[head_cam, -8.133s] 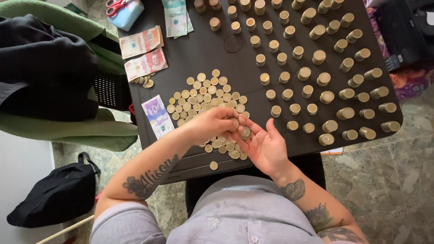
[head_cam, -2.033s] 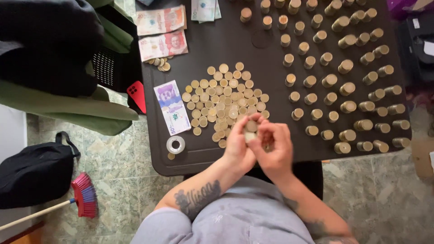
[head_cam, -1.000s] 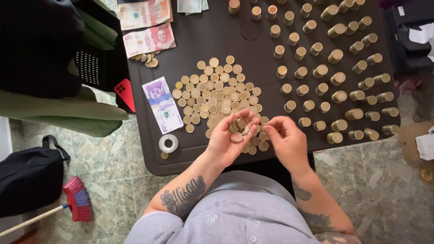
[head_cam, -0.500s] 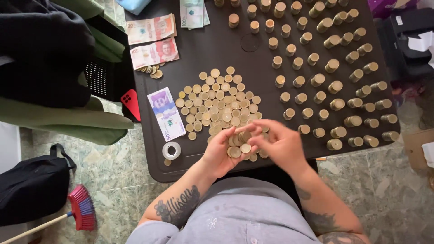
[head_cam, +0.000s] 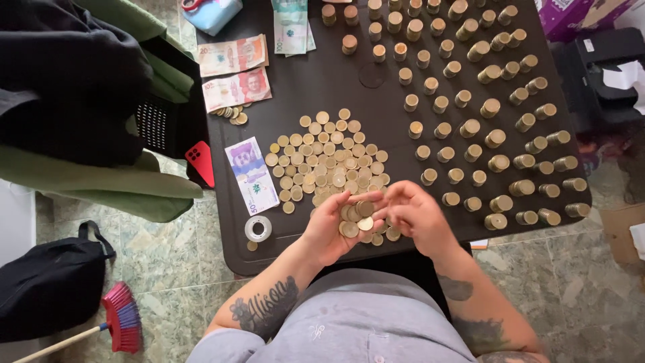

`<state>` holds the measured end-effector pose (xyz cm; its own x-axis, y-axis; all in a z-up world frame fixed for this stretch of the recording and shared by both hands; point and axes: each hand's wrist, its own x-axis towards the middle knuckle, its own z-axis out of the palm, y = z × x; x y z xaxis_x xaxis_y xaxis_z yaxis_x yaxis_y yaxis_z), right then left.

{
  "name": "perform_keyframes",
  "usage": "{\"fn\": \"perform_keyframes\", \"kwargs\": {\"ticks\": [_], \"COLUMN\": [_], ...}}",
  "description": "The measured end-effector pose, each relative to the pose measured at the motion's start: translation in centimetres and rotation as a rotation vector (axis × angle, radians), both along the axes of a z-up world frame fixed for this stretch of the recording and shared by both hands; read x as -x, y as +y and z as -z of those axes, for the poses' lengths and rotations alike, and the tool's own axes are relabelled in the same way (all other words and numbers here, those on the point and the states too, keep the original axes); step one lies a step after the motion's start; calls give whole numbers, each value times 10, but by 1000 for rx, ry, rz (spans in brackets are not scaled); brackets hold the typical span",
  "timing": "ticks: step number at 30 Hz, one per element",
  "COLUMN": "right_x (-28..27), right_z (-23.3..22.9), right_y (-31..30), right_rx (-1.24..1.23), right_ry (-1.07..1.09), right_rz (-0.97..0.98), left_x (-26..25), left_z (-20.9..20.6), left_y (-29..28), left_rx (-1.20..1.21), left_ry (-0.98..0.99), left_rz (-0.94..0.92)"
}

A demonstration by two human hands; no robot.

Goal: Counting and stacking coins on a table.

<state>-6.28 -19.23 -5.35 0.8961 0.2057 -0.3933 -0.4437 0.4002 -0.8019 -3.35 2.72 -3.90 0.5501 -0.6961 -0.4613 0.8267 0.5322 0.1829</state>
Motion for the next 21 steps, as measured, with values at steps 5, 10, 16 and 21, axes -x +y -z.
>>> {"fn": "perform_keyframes", "kwargs": {"ticks": [5, 10, 16, 21], "right_x": [-1, -2, -4, -5], "right_z": [-62, -50, -45, -53], "right_y": [42, 43, 41, 47], "right_rx": [957, 1074, 1074, 1055], "right_ry": [-494, -312, -338, -499], "right_rz": [-52, -47, -62, -68], "left_x": [6, 5, 6, 11], "left_z": [44, 32, 32, 70], "left_y": [1, -1, -5, -6], "left_rx": [89, 148, 48, 389], "left_ry": [-64, -91, 3, -41], "left_rz": [-15, -19, -58, -109]}}
